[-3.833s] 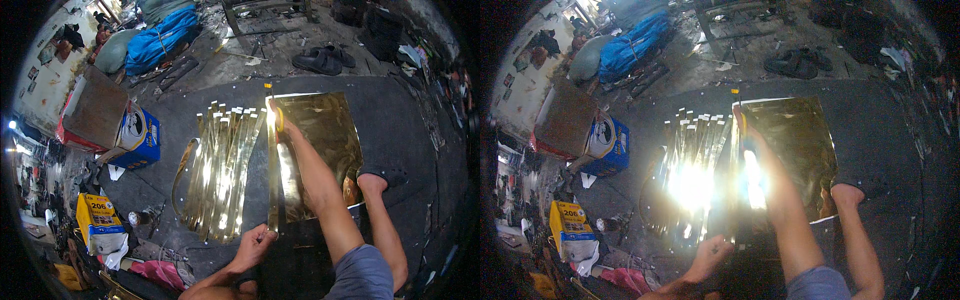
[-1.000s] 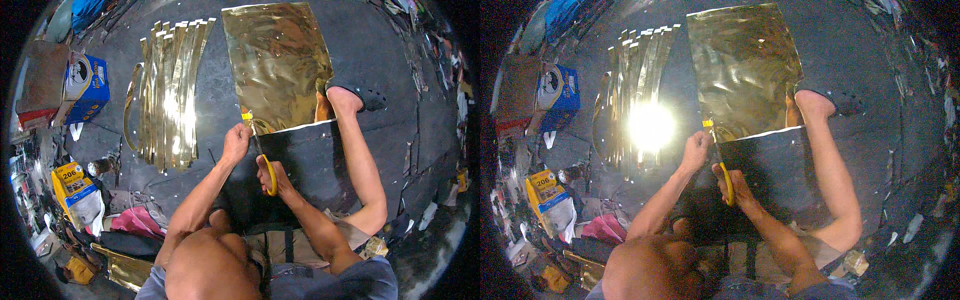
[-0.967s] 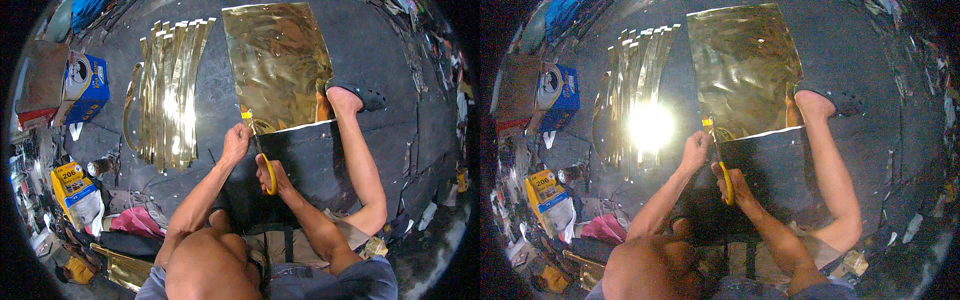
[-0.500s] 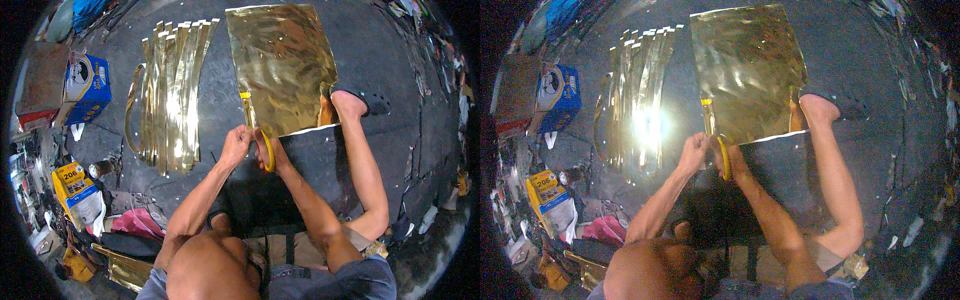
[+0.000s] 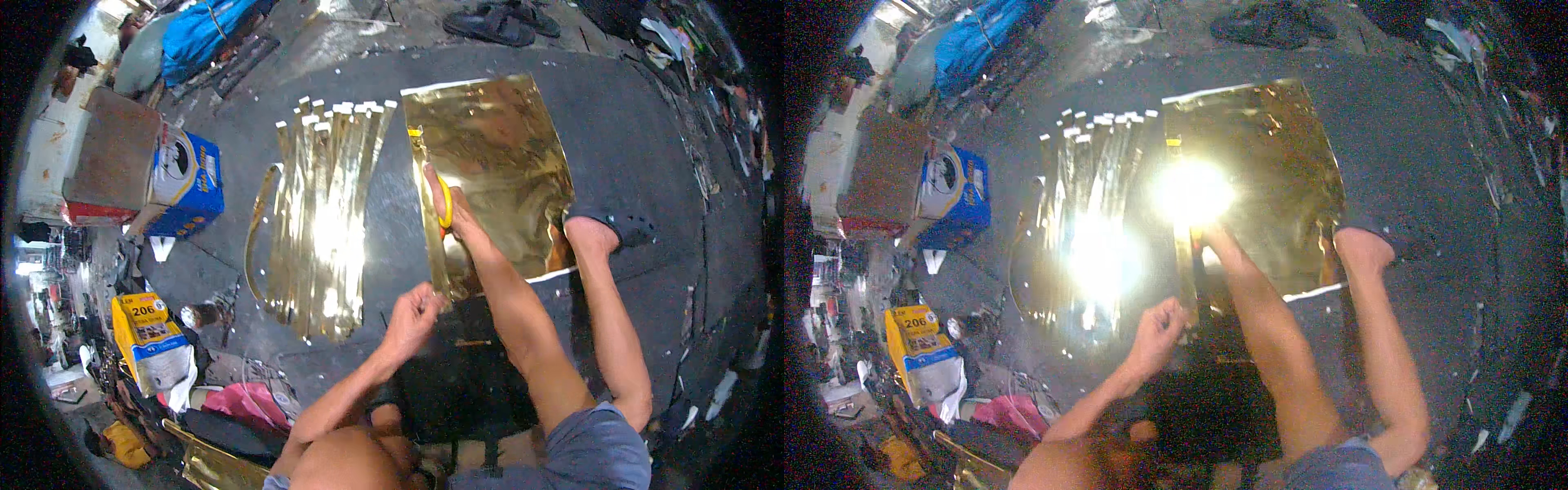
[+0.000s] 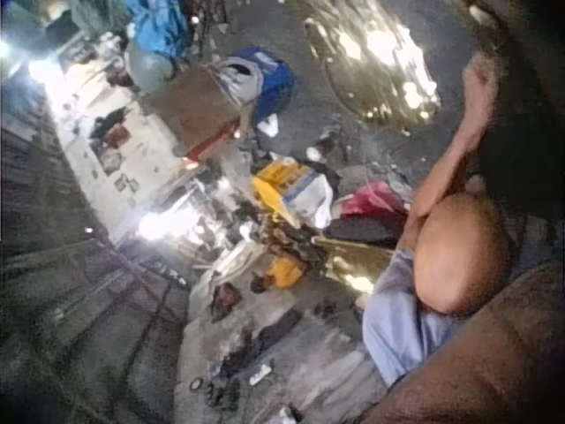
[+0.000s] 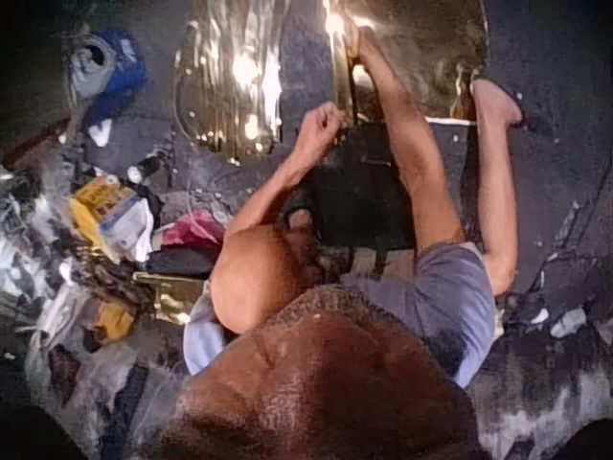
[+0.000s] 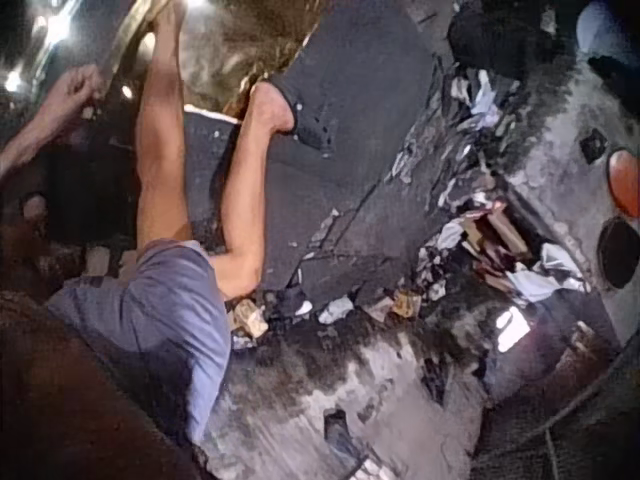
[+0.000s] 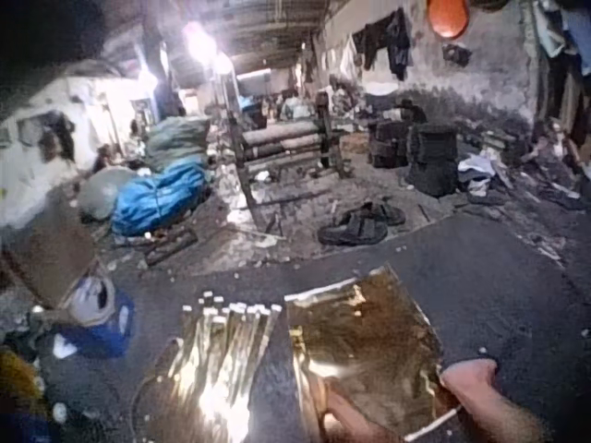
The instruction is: The person sits on the floor and uses yellow-handled scissors to cut a large sheet of gold foil into narrow strips. The person holds the foil with the left hand and cuts with the right hand, stacking the cut strips to the left.
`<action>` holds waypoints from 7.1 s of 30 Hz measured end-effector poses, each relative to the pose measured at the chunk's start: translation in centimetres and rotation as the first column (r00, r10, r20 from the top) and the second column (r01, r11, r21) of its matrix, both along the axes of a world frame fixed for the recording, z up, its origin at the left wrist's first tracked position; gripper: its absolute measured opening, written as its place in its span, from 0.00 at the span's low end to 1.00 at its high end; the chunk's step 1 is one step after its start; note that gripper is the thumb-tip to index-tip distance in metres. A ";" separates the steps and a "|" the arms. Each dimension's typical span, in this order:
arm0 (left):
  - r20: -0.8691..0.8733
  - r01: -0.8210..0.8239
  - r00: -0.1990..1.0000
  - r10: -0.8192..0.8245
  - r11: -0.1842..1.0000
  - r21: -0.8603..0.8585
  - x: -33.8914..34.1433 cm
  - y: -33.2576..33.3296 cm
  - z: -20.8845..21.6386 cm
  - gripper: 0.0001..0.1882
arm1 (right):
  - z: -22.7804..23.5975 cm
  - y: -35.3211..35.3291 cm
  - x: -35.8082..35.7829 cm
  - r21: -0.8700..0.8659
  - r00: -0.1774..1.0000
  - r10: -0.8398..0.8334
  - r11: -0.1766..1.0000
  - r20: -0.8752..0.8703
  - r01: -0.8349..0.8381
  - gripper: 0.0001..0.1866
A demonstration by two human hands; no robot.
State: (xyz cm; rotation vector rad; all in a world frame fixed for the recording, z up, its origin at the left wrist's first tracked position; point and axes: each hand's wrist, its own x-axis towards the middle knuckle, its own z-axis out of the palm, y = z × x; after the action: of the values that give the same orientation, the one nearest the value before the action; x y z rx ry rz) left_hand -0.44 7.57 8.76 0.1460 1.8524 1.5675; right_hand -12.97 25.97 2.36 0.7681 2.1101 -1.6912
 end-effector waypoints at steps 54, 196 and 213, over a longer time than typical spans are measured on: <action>-0.015 -0.091 0.996 0.092 0.935 -0.342 -2.2 5.5 -7.2 0.09 | 5.6 -6.0 31.9 -0.422 0.901 -0.061 0.868 0.431 0.261 0.47; 0.182 -0.109 0.974 0.138 0.981 -0.161 -5.6 -1.1 -8.4 0.08 | 4.6 -12.0 29.8 -0.496 0.897 -0.013 0.830 0.441 0.256 0.46; -0.131 -0.102 0.989 0.065 0.949 -0.299 0.6 -2.3 -10.4 0.17 | 1.5 -12.0 27.1 -0.342 0.945 -0.162 0.904 0.284 0.257 0.39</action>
State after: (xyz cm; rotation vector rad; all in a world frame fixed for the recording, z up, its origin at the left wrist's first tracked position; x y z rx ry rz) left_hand 0.14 5.23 -1.69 0.0213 2.1961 1.3300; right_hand 14.11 14.00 3.85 1.0516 1.5156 -1.9146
